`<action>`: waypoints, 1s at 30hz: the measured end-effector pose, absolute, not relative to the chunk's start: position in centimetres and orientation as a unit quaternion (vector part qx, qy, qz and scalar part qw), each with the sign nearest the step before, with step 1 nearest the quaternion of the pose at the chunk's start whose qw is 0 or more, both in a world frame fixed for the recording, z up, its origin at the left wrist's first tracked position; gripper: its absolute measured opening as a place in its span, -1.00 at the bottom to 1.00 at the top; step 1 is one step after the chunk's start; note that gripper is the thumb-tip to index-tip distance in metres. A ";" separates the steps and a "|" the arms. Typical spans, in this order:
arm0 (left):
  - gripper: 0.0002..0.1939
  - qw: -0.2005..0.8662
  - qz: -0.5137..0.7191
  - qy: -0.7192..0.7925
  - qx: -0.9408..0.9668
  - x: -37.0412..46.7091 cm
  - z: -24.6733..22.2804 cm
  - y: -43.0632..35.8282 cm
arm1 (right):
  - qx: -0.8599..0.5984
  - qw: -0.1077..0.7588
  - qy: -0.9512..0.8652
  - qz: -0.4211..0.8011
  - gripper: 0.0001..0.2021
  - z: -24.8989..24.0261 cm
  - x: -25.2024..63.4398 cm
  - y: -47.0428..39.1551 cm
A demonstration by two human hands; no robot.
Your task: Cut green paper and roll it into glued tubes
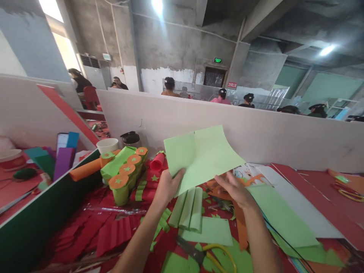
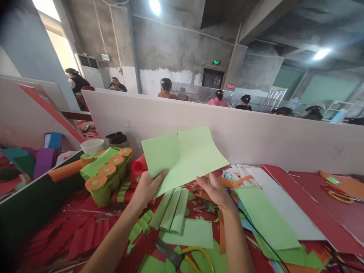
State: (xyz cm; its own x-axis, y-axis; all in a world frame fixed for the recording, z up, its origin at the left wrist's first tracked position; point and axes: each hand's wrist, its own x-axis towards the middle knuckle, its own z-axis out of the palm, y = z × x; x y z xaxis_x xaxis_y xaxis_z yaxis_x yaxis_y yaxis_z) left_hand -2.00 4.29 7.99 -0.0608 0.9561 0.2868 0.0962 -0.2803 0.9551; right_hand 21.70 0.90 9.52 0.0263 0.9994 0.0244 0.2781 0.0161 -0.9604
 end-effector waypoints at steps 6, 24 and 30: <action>-0.67 0.418 0.586 0.445 0.533 -2.3 8.5 4.1 | -0.545 0.294 -0.652 0.437 -0.63 10.8 21.7 -0.3; -0.62 0.452 0.578 0.424 0.530 -1.6 8.0 3.9 | -0.583 -0.126 -0.787 0.159 -0.29 4.7 17.4 -10.4; -0.61 0.464 0.581 0.408 0.530 -1.7 7.9 4.0 | -0.561 -0.080 -0.804 0.179 -0.35 4.0 18.9 -11.1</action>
State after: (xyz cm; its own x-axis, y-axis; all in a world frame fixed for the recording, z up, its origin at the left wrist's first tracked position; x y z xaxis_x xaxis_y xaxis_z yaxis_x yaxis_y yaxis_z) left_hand -1.72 3.98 7.89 -0.0065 0.9713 0.2376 -0.1066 -0.2369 0.9657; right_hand 18.87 -11.11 4.05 -0.3577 0.8736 -0.3301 0.9311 0.3063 -0.1982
